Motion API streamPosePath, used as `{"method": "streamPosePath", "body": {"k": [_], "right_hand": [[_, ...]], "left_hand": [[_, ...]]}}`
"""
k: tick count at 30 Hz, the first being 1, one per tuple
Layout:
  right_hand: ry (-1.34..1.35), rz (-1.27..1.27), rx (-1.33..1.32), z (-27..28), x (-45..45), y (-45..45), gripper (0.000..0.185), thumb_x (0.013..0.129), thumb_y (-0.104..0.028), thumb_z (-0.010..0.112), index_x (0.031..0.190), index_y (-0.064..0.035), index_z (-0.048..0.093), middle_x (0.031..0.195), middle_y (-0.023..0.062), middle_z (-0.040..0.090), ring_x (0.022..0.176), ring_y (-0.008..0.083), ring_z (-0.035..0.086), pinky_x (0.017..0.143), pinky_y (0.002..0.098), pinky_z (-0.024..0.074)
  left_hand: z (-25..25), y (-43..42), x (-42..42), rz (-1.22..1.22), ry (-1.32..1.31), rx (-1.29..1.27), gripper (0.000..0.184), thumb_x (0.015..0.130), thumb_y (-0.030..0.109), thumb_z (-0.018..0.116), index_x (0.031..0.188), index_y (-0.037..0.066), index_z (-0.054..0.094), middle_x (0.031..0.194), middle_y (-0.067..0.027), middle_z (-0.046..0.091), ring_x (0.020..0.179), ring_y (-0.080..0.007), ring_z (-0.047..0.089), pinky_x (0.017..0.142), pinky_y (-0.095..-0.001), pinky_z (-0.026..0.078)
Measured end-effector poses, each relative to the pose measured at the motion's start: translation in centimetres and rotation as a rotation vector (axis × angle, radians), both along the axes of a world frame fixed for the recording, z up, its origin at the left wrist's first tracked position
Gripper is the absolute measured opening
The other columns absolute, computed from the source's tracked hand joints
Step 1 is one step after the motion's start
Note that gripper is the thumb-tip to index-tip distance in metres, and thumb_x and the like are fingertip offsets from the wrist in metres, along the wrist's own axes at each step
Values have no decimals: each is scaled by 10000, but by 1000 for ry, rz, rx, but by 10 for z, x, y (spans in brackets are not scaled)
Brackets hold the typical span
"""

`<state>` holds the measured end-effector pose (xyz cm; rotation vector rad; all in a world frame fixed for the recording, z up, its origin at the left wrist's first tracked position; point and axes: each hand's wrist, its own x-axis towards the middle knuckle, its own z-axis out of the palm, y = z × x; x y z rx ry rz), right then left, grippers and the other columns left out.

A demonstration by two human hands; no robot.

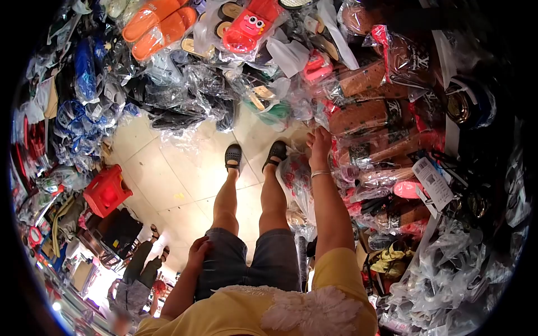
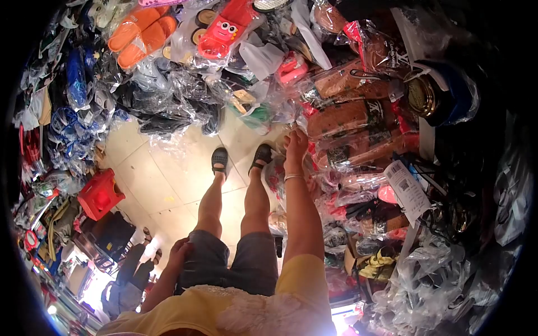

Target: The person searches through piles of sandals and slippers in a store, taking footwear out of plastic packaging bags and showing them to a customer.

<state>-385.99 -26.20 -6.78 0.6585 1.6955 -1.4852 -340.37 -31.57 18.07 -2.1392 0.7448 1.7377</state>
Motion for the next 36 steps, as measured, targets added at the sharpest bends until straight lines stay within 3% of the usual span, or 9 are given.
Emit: {"method": "streamPosePath", "body": {"k": [6, 12, 19, 27, 30, 32, 33, 34, 36], "right_hand": [[2, -60, -90, 4, -54, -35, 350, 893, -285, 496, 1200, -124, 449, 1124, 33, 488, 899, 175, 534, 752, 332, 425], [136, -87, -51, 20, -74, -93, 400, 784, -304, 628, 1079, -164, 397, 945, 2, 523, 802, 139, 480, 657, 315, 374], [155, -269, -99, 41, -62, -111, 693, 729, -224, 655, 1282, -147, 246, 954, 9, 517, 832, 134, 489, 675, 308, 379], [314, -166, -243, 55, -60, -121, 809, 739, -158, 625, 1388, -134, 141, 921, -2, 513, 792, 114, 485, 699, 276, 391], [368, -160, -220, 54, -58, -115, 760, 745, -158, 617, 1366, -127, 181, 885, -12, 528, 770, 114, 489, 686, 288, 400], [212, -135, -146, 40, -65, -99, 692, 763, -152, 606, 1338, -163, 219, 887, 0, 537, 763, 124, 495, 672, 303, 407], [181, -209, -91, 21, -69, -89, 496, 796, -187, 582, 1224, -203, 331, 873, 12, 531, 741, 146, 494, 662, 324, 408], [182, -203, -98, -4, -76, -69, 496, 796, -187, 582, 1224, -203, 331, 873, 12, 531, 741, 146, 494, 662, 324, 408], [-435, -287, -282, -44, -85, -33, 265, 823, -232, 552, 1057, -184, 436, 832, 25, 519, 749, 182, 505, 715, 358, 419]], "left_hand": [[-13, 11, 20, 28, 24, -17, 311, 894, 143, 514, 1193, 62, 526, 1033, -73, 632, 920, -143, 600, 782, -253, 453], [-10, 19, 12, 51, -8, -3, 311, 899, 148, 504, 1199, 68, 524, 1044, -74, 631, 933, -139, 596, 760, -250, 451], [-13, 26, 5, 60, 3, -3, 317, 898, 145, 504, 1202, 56, 519, 1033, -68, 630, 905, -121, 587, 756, -239, 456], [-14, 26, -16, 9, 32, -39, 312, 896, 140, 506, 1187, 29, 518, 990, -58, 626, 880, -114, 583, 797, -246, 460], [-20, 28, -11, 54, 62, -42, 304, 898, 133, 504, 1183, 29, 520, 999, -61, 626, 888, -114, 583, 799, -244, 460], [-21, 29, -10, 50, 51, -36, 299, 898, 128, 504, 1180, 29, 521, 1003, -63, 625, 891, -118, 584, 798, -245, 462], [-22, 30, -11, 48, 41, -30, 294, 899, 122, 505, 1177, 28, 522, 1008, -65, 625, 895, -121, 584, 796, -246, 463], [-24, 31, -11, 54, 43, -35, 294, 899, 122, 505, 1177, 28, 522, 1008, -65, 625, 895, -121, 584, 796, -246, 463], [-25, 33, -11, 107, 45, -14, 298, 898, 122, 510, 1181, 30, 517, 1019, -70, 623, 905, -133, 586, 791, -257, 469]]}}
